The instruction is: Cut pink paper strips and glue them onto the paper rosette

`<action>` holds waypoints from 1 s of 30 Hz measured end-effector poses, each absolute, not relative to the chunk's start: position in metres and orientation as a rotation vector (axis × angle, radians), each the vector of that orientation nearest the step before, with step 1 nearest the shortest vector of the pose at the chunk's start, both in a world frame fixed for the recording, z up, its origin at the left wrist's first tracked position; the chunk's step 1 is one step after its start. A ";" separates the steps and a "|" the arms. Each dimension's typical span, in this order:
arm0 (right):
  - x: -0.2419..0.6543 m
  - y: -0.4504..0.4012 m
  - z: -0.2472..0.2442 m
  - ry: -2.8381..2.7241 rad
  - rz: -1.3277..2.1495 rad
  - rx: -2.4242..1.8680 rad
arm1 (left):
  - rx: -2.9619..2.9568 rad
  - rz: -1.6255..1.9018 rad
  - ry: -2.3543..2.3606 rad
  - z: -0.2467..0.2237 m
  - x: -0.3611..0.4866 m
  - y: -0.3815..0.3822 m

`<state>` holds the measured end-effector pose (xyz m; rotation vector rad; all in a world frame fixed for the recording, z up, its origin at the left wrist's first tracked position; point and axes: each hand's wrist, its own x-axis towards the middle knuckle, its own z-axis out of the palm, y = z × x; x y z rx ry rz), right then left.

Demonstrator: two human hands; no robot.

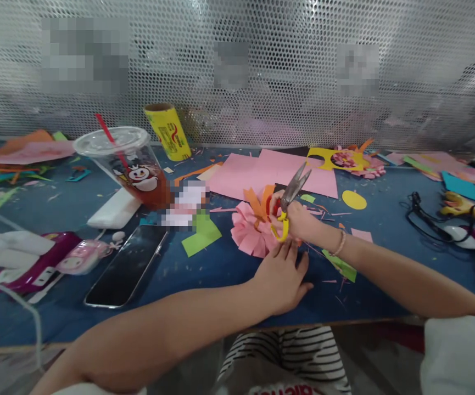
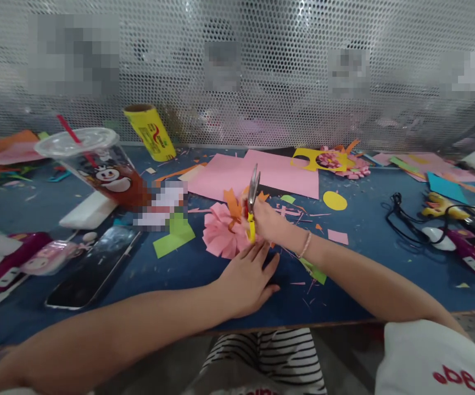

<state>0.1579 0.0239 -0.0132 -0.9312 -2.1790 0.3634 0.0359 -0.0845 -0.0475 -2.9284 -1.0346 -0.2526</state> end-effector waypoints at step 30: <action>0.316 0.041 -0.017 -1.982 -0.310 -2.246 | -2.901 -0.156 -0.958 -0.039 0.036 -0.095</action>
